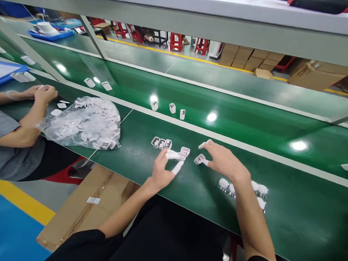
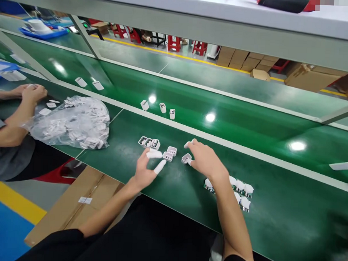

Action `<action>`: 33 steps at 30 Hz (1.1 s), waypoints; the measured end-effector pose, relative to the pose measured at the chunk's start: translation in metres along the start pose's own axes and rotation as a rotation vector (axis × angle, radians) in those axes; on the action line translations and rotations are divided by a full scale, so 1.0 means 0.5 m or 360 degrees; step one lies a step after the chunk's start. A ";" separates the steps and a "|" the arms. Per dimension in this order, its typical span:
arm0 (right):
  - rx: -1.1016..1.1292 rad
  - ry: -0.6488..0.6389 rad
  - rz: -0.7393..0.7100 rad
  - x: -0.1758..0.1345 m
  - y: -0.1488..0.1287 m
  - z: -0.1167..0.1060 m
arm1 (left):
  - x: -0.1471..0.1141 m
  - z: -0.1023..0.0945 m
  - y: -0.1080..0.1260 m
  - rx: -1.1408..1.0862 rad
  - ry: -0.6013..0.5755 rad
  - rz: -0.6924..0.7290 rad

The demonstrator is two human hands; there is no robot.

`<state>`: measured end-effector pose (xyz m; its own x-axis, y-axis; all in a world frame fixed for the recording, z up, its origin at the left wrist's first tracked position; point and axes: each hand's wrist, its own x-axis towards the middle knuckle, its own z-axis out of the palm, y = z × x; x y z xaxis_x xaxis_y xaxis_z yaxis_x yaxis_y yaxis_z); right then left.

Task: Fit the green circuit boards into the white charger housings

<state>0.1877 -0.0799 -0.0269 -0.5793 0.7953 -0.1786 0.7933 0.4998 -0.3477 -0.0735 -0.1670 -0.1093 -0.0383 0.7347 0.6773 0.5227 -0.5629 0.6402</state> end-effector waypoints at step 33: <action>0.0072 0.0438 0.0444 -0.249 0.007 0.224 | -0.124 0.130 0.060 -0.0708 -0.1207 -0.0924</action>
<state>0.2417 -0.2153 -0.1088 -0.2660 0.9638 -0.0204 0.9005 0.2408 -0.3621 -0.0001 -0.2049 -0.1556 0.4407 0.8939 -0.0820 0.2293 -0.0238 0.9731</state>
